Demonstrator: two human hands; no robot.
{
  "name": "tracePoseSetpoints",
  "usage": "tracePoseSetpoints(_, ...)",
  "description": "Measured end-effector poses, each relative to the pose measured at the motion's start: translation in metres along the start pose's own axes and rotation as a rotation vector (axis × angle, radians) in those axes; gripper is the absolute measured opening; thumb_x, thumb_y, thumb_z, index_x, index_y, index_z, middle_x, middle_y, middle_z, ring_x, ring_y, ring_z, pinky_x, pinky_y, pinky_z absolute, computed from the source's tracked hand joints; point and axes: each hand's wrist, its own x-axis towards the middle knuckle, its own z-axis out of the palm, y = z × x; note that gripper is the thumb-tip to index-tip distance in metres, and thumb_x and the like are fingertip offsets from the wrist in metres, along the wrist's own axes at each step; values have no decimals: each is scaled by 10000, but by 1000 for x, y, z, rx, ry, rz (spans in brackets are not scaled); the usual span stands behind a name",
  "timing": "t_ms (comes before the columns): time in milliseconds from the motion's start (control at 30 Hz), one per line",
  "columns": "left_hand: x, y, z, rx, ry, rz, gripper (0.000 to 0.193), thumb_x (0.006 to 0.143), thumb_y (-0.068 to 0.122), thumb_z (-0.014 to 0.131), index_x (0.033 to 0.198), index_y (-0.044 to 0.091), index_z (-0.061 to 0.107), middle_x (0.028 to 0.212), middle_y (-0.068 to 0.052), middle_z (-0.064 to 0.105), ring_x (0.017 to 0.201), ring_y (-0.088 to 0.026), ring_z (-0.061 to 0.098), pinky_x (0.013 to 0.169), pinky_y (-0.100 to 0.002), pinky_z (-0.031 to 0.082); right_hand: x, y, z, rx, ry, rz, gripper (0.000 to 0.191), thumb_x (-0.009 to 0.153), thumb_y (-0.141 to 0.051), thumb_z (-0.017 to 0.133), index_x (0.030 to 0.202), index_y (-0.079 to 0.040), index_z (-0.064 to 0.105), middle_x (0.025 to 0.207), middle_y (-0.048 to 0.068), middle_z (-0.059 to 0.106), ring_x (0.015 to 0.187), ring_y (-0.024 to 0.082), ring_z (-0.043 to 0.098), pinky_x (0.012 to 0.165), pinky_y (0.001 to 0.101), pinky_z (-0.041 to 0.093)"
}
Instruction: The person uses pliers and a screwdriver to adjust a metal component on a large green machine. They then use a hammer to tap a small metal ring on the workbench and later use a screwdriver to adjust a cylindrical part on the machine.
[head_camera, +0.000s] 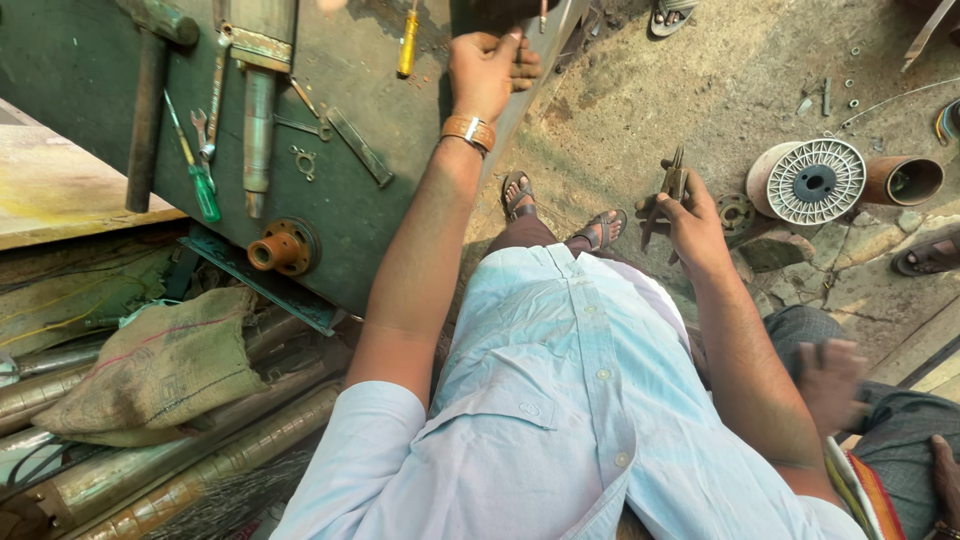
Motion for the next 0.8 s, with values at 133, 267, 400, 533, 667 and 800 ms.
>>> tracePoseSetpoints(133, -4, 10, -5, -21, -66, -56, 244, 959, 147, 660, 852, -69, 695, 761, -165, 779, 582, -222, 794, 426, -299, 585, 2, -11, 27, 41, 18, 12, 351, 1089, -65, 479, 1438, -97, 473, 1062, 110, 701, 984, 205, 705, 806, 375, 606)
tracePoseSetpoints(267, -4, 26, -27, 282, -7, 53, 192, 904, 147, 724, 920, -39, 678, 750, -120, 783, 577, -158, 753, 474, -268, 567, 2, -23, 59, -12, 81, 74, 401, 1074, -111, 483, 1471, -159, 466, 992, 60, 671, 921, 172, 681, 738, 355, 586)
tracePoseSetpoints(400, 2, 30, -48, 391, 58, 302, 305, 914, 163, 743, 1141, -12, 640, 877, -129, 749, 692, -142, 725, 576, -256, 560, 11, -33, 88, 23, 41, -13, 391, 1085, -126, 498, 1475, -138, 476, 955, 31, 616, 871, 157, 672, 695, 333, 568)
tracePoseSetpoints(533, 16, 25, -53, 388, 63, 452, 456, 972, 248, 721, 1348, 31, 584, 1069, -104, 735, 853, -130, 733, 671, -260, 607, 27, -59, 110, 36, 60, -172, 315, 1089, -138, 589, 1384, -29, 574, 901, 50, 596, 745, 158, 644, 630, 320, 560)
tracePoseSetpoints(667, 30, 27, -51, 225, -66, 139, 558, 946, 393, 660, 1345, 9, 591, 1032, -97, 745, 867, -142, 746, 594, -280, 654, 43, -107, 136, -185, 156, -386, 283, 1039, -143, 686, 1250, 42, 648, 921, 58, 686, 765, 148, 702, 651, 305, 613)
tracePoseSetpoints(800, 30, 36, -50, 228, -112, 163, 728, 927, 518, 690, 1372, -46, 566, 1103, -127, 717, 922, -158, 743, 641, -283, 667, 67, -145, 161, -371, 308, -383, 365, 1039, -237, 756, 1302, 1, 668, 848, 104, 641, 759, 186, 720, 658, 334, 594)
